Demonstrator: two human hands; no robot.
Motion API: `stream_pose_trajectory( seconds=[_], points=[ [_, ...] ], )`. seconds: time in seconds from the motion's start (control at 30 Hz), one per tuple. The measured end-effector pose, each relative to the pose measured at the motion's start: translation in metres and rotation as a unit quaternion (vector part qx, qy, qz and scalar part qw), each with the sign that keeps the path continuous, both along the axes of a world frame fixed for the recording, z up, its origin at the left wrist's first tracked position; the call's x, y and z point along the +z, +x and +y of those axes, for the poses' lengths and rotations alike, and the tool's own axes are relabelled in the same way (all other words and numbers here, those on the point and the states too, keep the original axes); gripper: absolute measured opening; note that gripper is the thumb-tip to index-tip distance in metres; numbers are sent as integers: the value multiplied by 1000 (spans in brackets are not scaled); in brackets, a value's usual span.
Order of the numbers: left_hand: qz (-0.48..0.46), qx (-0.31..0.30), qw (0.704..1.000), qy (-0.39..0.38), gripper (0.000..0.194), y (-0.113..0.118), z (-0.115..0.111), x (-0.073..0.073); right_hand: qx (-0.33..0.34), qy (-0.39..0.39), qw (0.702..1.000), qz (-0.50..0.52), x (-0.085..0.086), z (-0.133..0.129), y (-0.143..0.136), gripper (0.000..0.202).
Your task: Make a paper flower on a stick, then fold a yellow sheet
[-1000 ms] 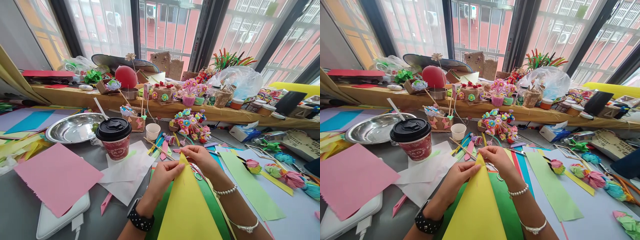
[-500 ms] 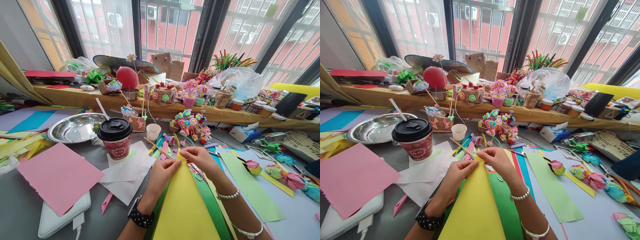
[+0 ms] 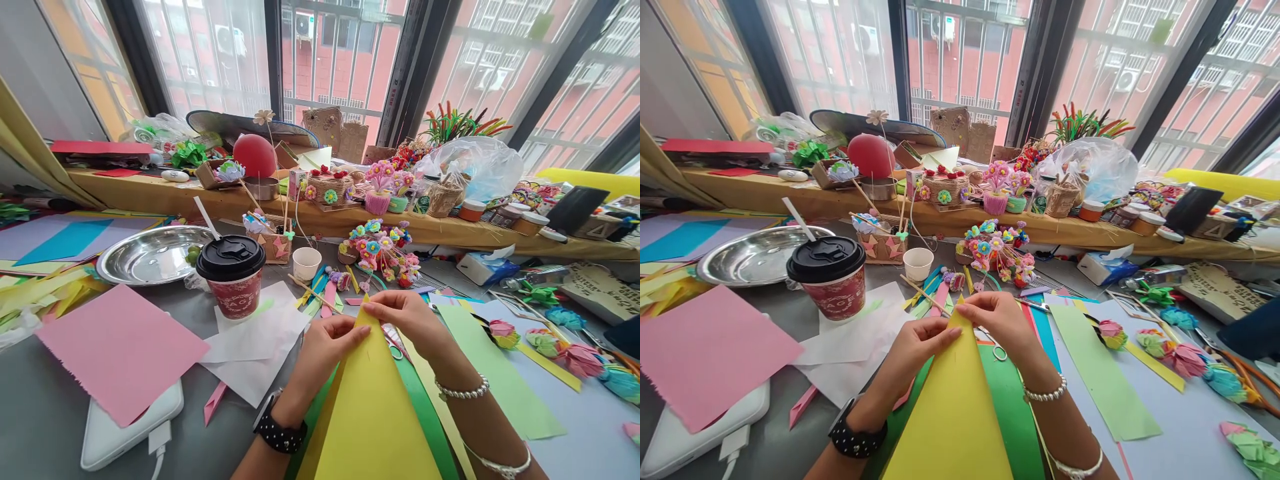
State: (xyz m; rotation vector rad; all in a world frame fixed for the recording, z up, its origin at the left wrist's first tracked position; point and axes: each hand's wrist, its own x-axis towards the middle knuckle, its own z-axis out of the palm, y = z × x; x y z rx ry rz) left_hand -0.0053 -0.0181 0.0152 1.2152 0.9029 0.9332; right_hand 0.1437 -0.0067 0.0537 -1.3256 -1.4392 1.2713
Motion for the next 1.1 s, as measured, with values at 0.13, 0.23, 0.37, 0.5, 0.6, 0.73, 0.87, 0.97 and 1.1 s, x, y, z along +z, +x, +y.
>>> stream_pose_trajectory(
  seconds=[0.13, 0.23, 0.37, 0.5, 0.6, 0.73, 0.87, 0.97, 1.1],
  points=[
    [-19, 8, 1000, 1, 31, -2, 0, 0, -15, -7, 1000, 19, 5, -1, 1, 25],
    [-4, 8, 1000, 12, 30, -4, 0, 0, -13, -8, 1000, 21, 6, -1, 2, 24],
    [16, 4, 1000, 16, 34, -5, 0, 0, -13, -12, 999, 31, 4, 0, 2, 24],
    [18, 0, 1000, 15, 35, -5, 1, -1, -16, -17, 999, 37, 3, 0, 1, 24],
    [10, -5, 1000, 10, 34, -6, 1, -1, -16, -14, 999, 41, 3, 0, 1, 23],
    [0, -10, 1000, 9, 32, -6, 1, -1, -14, -13, 999, 46, 3, 0, 1, 24],
    [-9, -14, 1000, 0, 31, -5, 1, 0, -10, -12, 998, 57, 2, 1, 1, 24],
    [-7, -13, 1000, -9, 32, -5, 1, 0, -10, -13, 998, 68, 1, 1, 1, 24],
    [9, -4, 1000, 0, 28, -5, 1, -2, -9, 0, 997, 73, 0, 2, 1, 22]
  ],
)
